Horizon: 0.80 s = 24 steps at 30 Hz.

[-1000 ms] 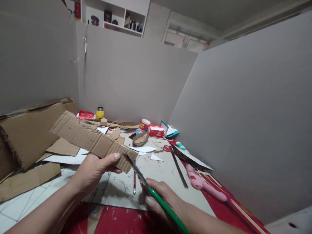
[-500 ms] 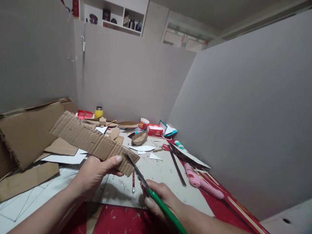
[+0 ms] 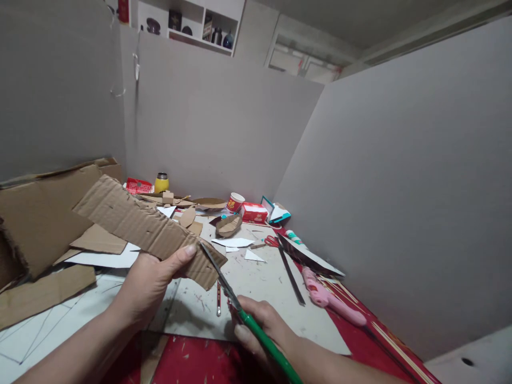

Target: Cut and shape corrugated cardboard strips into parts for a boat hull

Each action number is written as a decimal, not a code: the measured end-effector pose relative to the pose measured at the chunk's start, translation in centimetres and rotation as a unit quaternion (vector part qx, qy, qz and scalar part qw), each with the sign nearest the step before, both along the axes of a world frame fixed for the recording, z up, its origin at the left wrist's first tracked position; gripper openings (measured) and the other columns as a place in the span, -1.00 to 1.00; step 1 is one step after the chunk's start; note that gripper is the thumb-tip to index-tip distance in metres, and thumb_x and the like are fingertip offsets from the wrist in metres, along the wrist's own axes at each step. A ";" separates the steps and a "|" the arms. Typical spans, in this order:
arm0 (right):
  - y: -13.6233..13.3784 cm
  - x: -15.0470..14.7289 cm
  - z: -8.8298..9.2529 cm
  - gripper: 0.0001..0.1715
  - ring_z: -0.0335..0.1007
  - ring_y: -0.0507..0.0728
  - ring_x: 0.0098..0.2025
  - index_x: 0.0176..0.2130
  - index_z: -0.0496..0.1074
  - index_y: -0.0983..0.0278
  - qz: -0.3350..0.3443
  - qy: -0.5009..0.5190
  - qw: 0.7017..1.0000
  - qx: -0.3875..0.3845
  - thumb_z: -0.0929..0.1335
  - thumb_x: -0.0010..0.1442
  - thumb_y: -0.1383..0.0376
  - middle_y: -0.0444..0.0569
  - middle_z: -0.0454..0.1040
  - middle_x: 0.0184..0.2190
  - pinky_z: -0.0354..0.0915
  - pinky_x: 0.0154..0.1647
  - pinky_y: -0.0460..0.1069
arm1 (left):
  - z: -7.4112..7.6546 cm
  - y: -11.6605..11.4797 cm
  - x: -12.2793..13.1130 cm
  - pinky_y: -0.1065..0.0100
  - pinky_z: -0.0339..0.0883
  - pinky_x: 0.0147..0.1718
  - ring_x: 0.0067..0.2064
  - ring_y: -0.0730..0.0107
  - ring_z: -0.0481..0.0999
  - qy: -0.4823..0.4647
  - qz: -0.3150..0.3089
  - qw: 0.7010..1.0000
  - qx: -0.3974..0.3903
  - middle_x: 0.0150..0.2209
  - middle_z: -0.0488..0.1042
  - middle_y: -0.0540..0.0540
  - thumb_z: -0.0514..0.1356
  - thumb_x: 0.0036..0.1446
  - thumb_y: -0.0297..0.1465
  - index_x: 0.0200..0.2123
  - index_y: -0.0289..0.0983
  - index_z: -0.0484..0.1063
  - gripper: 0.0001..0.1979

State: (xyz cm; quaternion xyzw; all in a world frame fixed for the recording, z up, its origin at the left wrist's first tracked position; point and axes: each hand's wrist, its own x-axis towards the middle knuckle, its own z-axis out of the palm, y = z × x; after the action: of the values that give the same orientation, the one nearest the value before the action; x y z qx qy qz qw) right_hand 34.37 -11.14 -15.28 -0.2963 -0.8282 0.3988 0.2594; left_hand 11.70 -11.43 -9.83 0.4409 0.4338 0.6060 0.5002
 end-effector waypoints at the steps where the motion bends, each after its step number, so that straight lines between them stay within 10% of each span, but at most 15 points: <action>1: -0.1 0.0 0.1 -0.52 0.10 0.03 -0.47 -0.29 0.33 0.30 0.001 -0.003 1.000 0.004 0.20 0.28 -0.07 -0.12 0.27 -0.50 0.22 -0.41 -0.09 | 0.1 -0.1 0.1 0.30 0.44 -0.27 -0.22 0.18 0.54 0.005 0.002 1.000 -0.002 -0.39 0.58 -0.07 0.40 -0.10 -0.18 -0.65 -0.26 0.45 -0.68; 5: -0.3 0.0 0.7 -0.57 0.17 0.06 -0.41 -0.24 0.32 0.29 0.006 -0.028 0.999 0.014 0.20 0.30 -0.02 -0.09 0.33 -0.44 0.27 -0.32 -0.08 | -0.1 -0.6 0.5 0.36 0.38 -0.33 -0.35 0.26 0.49 0.036 -0.004 0.999 -0.012 -0.67 0.35 0.03 0.35 -0.05 -0.14 -0.76 -0.21 0.32 -0.57; 24: -0.5 0.0 -0.5 -0.56 0.04 0.02 -0.48 -0.27 0.33 0.29 -0.010 0.015 1.000 -0.017 0.19 0.30 -0.02 -0.16 0.20 -0.51 0.16 -0.44 -0.09 | -0.5 -0.5 0.9 0.33 0.39 -0.38 -0.51 0.34 0.41 0.007 -0.035 0.999 -0.027 -0.72 0.34 0.03 0.36 -0.04 -0.18 -0.79 -0.22 0.32 -0.55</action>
State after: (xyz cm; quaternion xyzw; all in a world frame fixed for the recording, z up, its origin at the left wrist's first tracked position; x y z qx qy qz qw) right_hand 34.38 -11.61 -15.82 -0.3032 -0.8142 0.4148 0.2704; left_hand 12.55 -11.97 -10.37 0.4462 0.4375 0.5732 0.5300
